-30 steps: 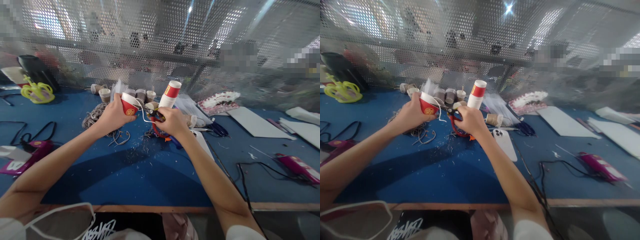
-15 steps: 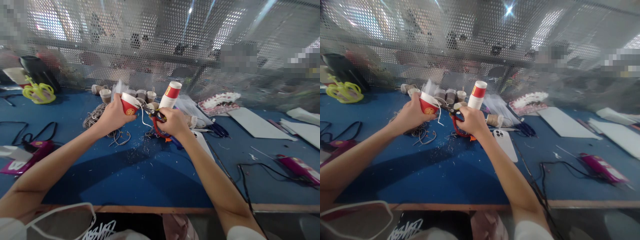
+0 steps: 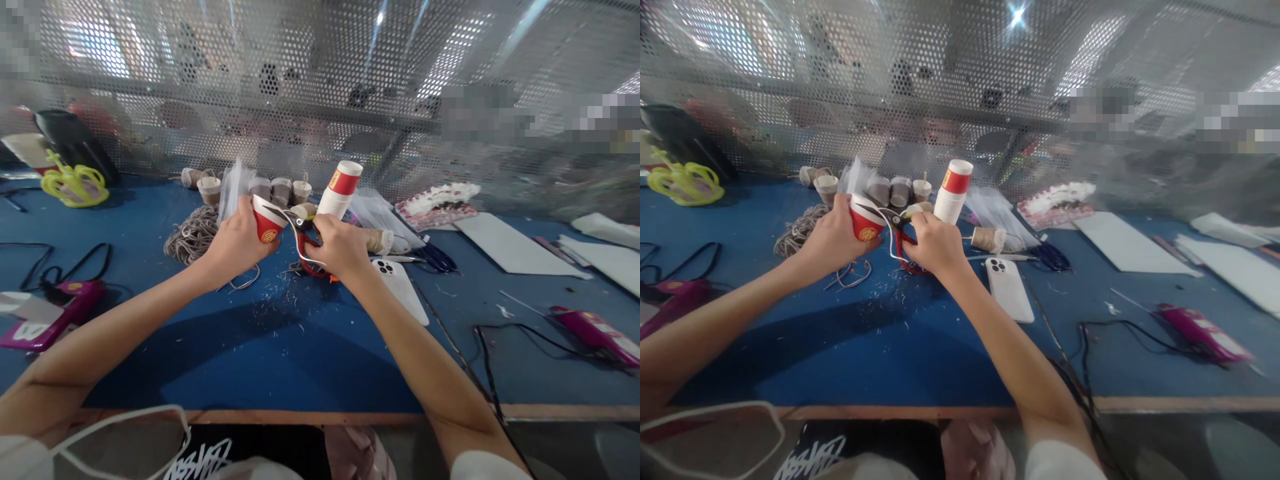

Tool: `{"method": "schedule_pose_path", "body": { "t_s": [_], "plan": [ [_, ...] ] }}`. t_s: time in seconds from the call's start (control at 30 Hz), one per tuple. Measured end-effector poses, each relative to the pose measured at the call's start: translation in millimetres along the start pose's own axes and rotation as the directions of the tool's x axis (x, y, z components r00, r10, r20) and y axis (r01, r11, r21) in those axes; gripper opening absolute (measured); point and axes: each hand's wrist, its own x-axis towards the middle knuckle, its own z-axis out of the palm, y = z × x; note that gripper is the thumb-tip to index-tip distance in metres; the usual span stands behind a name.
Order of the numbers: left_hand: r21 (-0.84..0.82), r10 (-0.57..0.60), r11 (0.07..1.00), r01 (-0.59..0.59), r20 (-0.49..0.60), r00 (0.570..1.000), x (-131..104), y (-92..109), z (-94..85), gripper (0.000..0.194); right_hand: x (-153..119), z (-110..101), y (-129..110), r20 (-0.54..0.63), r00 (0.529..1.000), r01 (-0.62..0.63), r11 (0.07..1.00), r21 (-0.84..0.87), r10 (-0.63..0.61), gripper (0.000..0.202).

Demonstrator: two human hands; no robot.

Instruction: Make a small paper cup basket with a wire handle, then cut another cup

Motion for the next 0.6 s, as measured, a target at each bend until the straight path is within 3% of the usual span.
{"method": "schedule_pose_path", "body": {
  "t_s": [0.6],
  "plan": [
    [0.099,0.002,0.995,0.000,-0.017,1.000,-7.4,5.0,2.0,0.052,-4.2,1.7,-6.0,0.044,0.999,0.021,0.993,-0.116,-0.016,0.024]
  ]
}}
